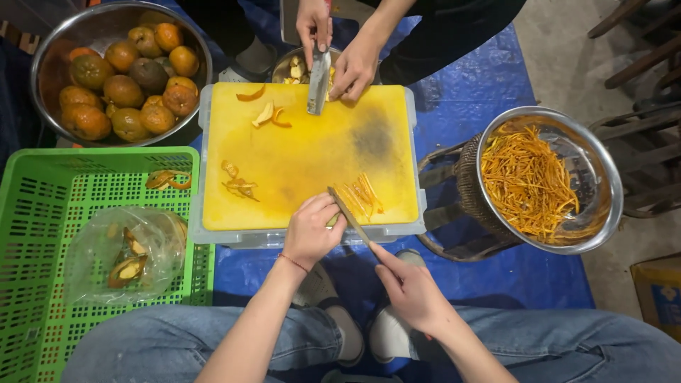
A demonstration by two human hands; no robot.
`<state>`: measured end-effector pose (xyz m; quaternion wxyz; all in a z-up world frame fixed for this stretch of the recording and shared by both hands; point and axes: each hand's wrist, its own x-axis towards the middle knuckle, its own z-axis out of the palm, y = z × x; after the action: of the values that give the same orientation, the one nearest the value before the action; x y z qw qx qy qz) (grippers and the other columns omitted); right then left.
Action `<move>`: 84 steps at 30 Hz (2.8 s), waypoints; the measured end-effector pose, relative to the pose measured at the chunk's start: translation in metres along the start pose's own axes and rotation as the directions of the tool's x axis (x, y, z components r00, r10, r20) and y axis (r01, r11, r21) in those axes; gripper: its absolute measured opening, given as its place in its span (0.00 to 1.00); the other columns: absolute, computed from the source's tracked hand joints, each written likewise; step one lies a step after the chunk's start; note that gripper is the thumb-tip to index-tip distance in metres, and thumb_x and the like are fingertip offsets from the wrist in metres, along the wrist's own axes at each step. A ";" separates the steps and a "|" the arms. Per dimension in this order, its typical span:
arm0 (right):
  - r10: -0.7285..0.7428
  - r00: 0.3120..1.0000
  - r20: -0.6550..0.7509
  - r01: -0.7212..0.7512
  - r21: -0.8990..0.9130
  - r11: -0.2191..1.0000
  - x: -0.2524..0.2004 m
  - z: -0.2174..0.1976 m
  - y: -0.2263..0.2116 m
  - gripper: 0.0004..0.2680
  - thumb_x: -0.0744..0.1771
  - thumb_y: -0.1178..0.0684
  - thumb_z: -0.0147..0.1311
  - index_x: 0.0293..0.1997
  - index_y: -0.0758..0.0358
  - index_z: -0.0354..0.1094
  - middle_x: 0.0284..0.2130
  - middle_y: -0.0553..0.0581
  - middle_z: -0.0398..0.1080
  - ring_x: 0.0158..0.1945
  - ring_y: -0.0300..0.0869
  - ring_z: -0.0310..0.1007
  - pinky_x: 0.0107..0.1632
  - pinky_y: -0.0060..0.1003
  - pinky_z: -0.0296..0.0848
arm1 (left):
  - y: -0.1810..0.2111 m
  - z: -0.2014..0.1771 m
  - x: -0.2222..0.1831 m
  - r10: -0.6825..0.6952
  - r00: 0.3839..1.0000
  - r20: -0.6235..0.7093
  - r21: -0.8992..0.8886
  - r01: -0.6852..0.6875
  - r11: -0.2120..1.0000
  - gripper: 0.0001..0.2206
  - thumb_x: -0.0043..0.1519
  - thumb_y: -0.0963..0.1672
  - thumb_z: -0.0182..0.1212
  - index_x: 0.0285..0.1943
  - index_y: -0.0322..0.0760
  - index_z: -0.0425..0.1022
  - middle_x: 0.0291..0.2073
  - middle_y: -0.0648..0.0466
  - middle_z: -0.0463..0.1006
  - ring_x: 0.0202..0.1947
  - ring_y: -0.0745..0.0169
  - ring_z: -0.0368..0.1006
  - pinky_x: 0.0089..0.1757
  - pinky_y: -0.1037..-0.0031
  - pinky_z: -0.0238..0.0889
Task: Two people are sitting and using knives to slice orange peels into thin julienne strips on a yellow cutting board.
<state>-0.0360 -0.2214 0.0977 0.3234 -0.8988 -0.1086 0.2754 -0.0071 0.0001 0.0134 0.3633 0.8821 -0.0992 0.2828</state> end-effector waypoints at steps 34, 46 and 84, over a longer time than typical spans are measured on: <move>-0.023 1.000 0.003 0.022 0.171 0.985 0.017 0.001 0.006 0.18 0.69 0.49 0.46 0.70 0.54 0.64 0.54 0.40 0.77 0.46 0.27 0.71 0.56 0.26 0.65 | -0.006 0.007 -0.005 -0.018 1.000 0.003 0.013 0.018 1.000 0.04 0.59 0.40 0.64 0.35 0.34 0.83 0.35 0.54 0.84 0.40 0.57 0.79 0.46 0.65 0.74; 0.227 0.949 0.219 -0.314 0.587 0.746 -0.004 -0.020 -0.010 0.20 0.71 0.51 0.41 0.74 0.45 0.62 0.13 0.52 0.50 0.10 0.35 0.47 0.11 0.29 0.52 | -0.001 0.000 -0.004 -0.055 0.996 0.069 0.022 0.053 0.998 0.06 0.61 0.41 0.62 0.38 0.35 0.84 0.39 0.53 0.85 0.43 0.57 0.79 0.46 0.64 0.75; 0.160 0.987 -0.011 -0.144 0.371 0.917 0.008 -0.004 -0.002 0.15 0.69 0.53 0.46 0.64 0.45 0.71 0.13 0.57 0.69 0.12 0.44 0.69 0.15 0.36 0.73 | -0.016 0.016 -0.006 0.032 0.993 -0.114 0.061 -0.025 0.998 0.01 0.55 0.43 0.68 0.31 0.44 0.81 0.32 0.61 0.82 0.42 0.63 0.81 0.48 0.73 0.73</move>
<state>-0.0272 -0.2188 0.0979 0.4663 -0.8331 0.0218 0.2968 0.0006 -0.0003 -0.0087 0.3382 0.8732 -0.0822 0.3412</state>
